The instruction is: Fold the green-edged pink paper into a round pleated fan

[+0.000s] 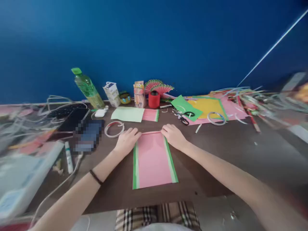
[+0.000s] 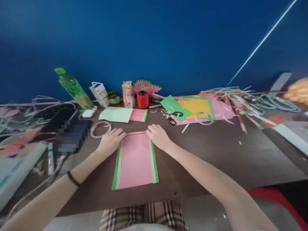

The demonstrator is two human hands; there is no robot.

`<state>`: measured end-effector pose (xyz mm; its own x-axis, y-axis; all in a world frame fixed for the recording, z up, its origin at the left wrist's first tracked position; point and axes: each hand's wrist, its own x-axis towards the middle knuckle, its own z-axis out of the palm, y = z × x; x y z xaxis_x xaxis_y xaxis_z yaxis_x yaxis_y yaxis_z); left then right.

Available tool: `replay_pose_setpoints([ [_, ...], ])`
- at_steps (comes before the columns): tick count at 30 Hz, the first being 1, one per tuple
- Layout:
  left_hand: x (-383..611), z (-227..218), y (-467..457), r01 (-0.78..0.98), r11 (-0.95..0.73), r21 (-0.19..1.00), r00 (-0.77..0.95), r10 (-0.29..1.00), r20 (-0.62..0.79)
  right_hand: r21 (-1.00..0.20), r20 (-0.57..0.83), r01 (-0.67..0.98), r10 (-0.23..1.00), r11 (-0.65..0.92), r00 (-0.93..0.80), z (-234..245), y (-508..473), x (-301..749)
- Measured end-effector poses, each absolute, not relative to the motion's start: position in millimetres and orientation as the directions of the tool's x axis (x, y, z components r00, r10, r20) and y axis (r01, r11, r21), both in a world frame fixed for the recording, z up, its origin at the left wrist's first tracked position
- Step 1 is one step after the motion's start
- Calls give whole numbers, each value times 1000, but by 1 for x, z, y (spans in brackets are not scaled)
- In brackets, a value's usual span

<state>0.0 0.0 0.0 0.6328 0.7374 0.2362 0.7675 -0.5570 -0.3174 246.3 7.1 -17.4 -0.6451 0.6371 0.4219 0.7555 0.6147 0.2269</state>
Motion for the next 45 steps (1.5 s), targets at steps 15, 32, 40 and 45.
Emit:
replay_pose_setpoints([
  [15, 10, 8, -7, 760, -552, -343, 634, 745, 206, 330, 326, 683, 600, 652, -731, -13, 5, 242],
  [32, 6, 4, -21, 742, -573, -348, 659, 719, 221, 217, 196, 792, 769, 571, -608, -5, -20, 239],
  [40, 30, 11, -29, 800, -487, -352, 538, 841, 58, 213, 4, 848, 867, 486, -498, 18, -32, 213],
  [45, 43, 8, -33, 849, -414, -328, 458, 886, 69, 258, -91, 850, 888, 459, -451, 22, -36, 193],
])
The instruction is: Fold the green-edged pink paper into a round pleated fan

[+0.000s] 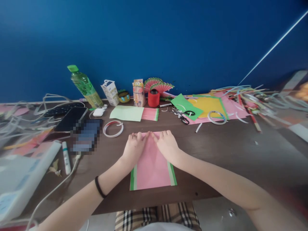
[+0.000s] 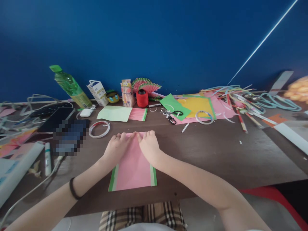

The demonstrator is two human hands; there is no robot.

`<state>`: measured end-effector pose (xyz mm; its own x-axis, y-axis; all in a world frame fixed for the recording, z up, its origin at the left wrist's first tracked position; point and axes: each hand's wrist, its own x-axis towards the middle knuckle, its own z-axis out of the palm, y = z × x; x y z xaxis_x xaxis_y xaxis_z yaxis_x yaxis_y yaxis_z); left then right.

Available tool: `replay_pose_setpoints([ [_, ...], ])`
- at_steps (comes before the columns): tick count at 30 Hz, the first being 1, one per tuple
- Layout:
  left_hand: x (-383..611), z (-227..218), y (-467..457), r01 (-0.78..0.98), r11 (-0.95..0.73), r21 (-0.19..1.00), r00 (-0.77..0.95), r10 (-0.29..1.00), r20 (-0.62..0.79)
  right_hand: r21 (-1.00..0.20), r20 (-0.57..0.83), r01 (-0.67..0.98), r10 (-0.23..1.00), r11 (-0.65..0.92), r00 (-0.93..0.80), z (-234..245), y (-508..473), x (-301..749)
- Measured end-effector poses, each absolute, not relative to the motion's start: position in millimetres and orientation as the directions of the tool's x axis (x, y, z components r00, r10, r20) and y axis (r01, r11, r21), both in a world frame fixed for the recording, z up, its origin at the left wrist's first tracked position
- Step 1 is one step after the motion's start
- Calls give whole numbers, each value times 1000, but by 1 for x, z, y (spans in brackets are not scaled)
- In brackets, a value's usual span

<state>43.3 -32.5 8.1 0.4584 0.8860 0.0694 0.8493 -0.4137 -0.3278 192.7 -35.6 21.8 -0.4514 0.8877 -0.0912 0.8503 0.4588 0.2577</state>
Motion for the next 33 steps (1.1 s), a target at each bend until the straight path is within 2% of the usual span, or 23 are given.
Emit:
replay_pose_setpoints([
  [3, 46, 5, -35, 849, -410, -333, 461, 883, 86, 249, -55, 862, 895, 441, -442, 16, -36, 190],
  [8, 42, -1, -35, 849, -421, -319, 488, 857, 169, 177, 101, 883, 884, 435, -456, 4, -36, 202],
  [13, 30, -3, -34, 847, -457, -272, 513, 836, 195, 194, 143, 879, 874, 436, -465, -1, -40, 215],
  [16, 23, 0, -31, 835, -471, -286, 529, 830, 177, 147, 152, 885, 874, 441, -461, 0, -36, 221],
  [20, 19, 4, -19, 840, -467, -275, 521, 836, 172, -7, 181, 906, 891, 424, -416, 1, -16, 231],
  [23, 16, 1, -8, 820, -516, -249, 566, 796, 214, -246, 222, 882, 909, 401, -352, -4, -1, 237],
  [26, 11, -7, -1, 822, -536, -194, 569, 754, 328, -455, 281, 792, 909, 408, -306, -14, 7, 241],
  [29, 9, -12, 1, 810, -566, -153, 578, 726, 372, -541, 308, 722, 901, 431, -307, -21, 8, 242],
  [33, 10, -12, 0, 813, -565, -141, 571, 729, 378, -555, 294, 722, 909, 413, -295, -22, 5, 241],
])
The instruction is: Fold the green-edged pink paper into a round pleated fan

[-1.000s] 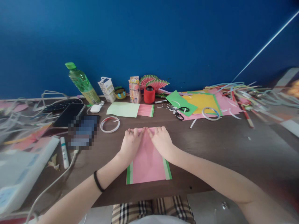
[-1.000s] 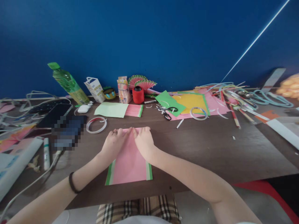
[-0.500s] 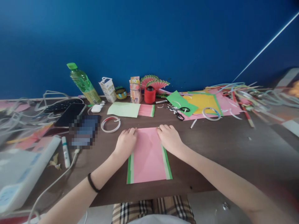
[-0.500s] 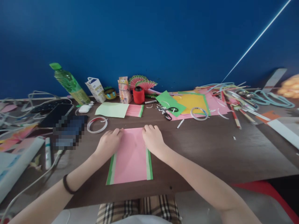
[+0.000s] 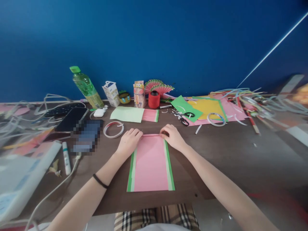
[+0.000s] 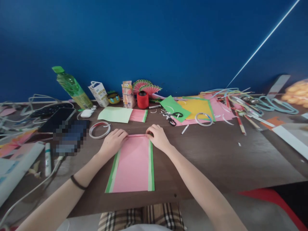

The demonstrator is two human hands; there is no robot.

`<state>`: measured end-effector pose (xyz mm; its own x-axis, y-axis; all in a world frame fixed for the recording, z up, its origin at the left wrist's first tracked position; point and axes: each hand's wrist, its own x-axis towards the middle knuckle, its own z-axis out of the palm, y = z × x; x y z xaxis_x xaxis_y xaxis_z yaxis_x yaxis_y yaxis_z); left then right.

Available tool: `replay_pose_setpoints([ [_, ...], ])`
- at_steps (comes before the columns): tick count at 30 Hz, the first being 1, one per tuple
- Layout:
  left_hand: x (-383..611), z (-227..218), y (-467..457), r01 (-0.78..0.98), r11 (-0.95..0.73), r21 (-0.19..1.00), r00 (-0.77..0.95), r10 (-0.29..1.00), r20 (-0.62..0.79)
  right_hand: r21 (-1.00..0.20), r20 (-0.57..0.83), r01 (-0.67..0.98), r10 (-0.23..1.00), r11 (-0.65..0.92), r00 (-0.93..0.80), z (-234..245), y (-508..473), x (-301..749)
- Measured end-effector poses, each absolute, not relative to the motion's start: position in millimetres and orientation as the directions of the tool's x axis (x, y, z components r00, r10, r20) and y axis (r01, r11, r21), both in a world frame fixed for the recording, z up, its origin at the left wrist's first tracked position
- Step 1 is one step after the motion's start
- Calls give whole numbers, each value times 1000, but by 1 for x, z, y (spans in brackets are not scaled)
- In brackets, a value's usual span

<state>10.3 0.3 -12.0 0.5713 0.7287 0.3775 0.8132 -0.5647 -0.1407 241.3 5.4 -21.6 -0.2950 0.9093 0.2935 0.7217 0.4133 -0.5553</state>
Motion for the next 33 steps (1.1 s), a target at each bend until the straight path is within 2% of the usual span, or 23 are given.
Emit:
replay_pose_setpoints([
  [5, 11, -10, 1, 812, -571, -125, 572, 731, 373, -556, 278, 724, 913, 407, -300, -19, 5, 240],
  [9, 10, -10, 1, 798, -599, -60, 579, 737, 349, -570, 268, 716, 916, 402, -300, -18, 4, 240],
  [15, 11, -6, -5, 790, -601, 124, 551, 783, 288, -549, 313, 695, 885, 464, -344, -17, 1, 242],
  [21, 11, 5, -6, 754, -569, 329, 500, 821, 276, -617, 287, 620, 872, 484, -396, -11, 3, 247],
  [25, 8, 6, -5, 726, -601, 333, 523, 798, 299, -610, 258, 623, 867, 489, -427, -3, 3, 249],
  [29, 7, 9, 0, 742, -619, 258, 553, 783, 286, -513, 249, 709, 874, 484, -417, 10, 4, 248],
  [33, 7, 32, 9, 776, -601, 190, 550, 793, 262, -434, 294, 738, 855, 517, -426, 32, 11, 244],
])
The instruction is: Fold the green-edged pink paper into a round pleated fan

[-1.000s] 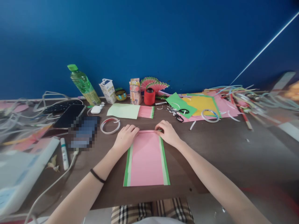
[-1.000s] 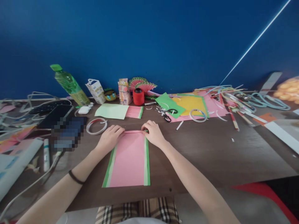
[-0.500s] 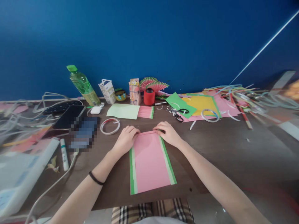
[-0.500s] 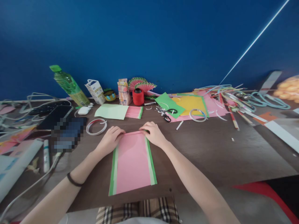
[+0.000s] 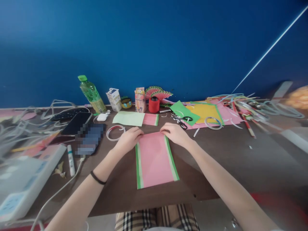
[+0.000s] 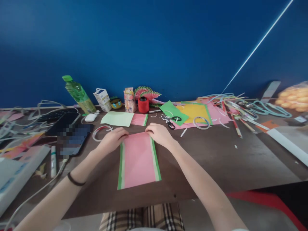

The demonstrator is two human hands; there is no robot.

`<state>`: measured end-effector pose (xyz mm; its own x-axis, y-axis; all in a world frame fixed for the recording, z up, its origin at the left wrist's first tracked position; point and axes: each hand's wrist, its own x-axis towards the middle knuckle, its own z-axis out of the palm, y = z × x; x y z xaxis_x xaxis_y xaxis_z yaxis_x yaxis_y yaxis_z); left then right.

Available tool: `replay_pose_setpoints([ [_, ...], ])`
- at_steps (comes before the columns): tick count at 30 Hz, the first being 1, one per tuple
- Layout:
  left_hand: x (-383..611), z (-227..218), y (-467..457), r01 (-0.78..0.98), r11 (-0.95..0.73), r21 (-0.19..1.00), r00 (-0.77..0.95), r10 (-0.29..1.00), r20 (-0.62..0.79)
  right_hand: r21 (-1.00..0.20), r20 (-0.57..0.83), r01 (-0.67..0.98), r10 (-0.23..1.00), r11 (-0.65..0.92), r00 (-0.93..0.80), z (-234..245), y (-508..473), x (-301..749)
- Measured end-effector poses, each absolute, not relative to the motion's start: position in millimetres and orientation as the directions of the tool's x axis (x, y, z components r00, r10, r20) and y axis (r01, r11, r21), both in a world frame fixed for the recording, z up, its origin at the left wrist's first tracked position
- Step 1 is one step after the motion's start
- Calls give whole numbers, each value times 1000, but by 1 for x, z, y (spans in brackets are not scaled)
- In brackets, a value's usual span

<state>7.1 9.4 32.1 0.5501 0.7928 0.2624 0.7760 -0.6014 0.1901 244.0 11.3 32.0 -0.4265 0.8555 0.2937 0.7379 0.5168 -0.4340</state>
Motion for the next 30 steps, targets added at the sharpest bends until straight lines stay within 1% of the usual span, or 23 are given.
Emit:
replay_pose_setpoints([
  [1, 8, 41, 11, 799, -575, 177, 523, 809, 268, -402, 328, 748, 846, 528, -420, 39, 13, 243],
  [3, 9, 60, 13, 822, -550, 151, 482, 811, 333, -319, 452, 769, 802, 553, -390, 55, 13, 240],
  [5, 11, 79, 10, 845, -524, 110, 408, 762, 503, -221, 639, 796, 700, 563, -318, 71, 10, 238],
  [6, 12, 86, 7, 852, -515, 88, 367, 709, 602, -176, 723, 811, 632, 559, -278, 77, 7, 238],
  [7, 12, 92, 2, 852, -522, 50, 352, 640, 683, -128, 781, 810, 562, 572, -273, 82, 3, 239],
  [9, 10, 96, -11, 834, -549, -59, 364, 467, 806, -10, 874, 782, 385, 623, -296, 85, -7, 244],
  [11, 6, 89, -27, 775, -599, -202, 471, 333, 817, 91, 896, 748, 274, 657, -350, 78, -19, 251],
  [12, 4, 82, -35, 747, -612, -260, 528, 308, 791, 135, 887, 729, 245, 672, -390, 70, -25, 255],
  [13, 2, 73, -42, 718, -629, -298, 577, 299, 760, 165, 864, 706, 244, 689, -440, 61, -31, 259],
  [15, 1, 51, -53, 655, -681, -327, 671, 327, 665, 197, 776, 665, 300, 720, -555, 38, -40, 265],
  [17, 2, 28, -60, 629, -718, -299, 726, 405, 556, 159, 647, 607, 382, 779, -660, 16, -45, 269],
  [18, 2, 19, -61, 629, -728, -272, 736, 444, 511, 122, 568, 579, 421, 806, -707, 7, -47, 270],
  [20, 4, 4, -62, 652, -725, -223, 731, 524, 437, 22, 446, 574, 506, 819, -739, -5, -46, 270],
  [22, 5, -3, -62, 696, -693, -186, 696, 588, 413, -62, 380, 587, 563, 807, -734, -10, -45, 269],
  [26, 6, -3, -60, 715, -683, -146, 683, 640, 353, -196, 321, 572, 603, 797, -730, -7, -41, 264],
  [27, 6, -1, -59, 723, -683, -108, 673, 660, 332, -242, 313, 571, 620, 785, -720, -7, -40, 263],
  [28, 6, 1, -57, 735, -677, -46, 655, 690, 308, -296, 306, 570, 641, 767, -704, -7, -39, 262],
  [30, 6, 5, -51, 748, -648, 141, 610, 756, 238, -426, 289, 566, 699, 706, -654, -8, -37, 261],
])
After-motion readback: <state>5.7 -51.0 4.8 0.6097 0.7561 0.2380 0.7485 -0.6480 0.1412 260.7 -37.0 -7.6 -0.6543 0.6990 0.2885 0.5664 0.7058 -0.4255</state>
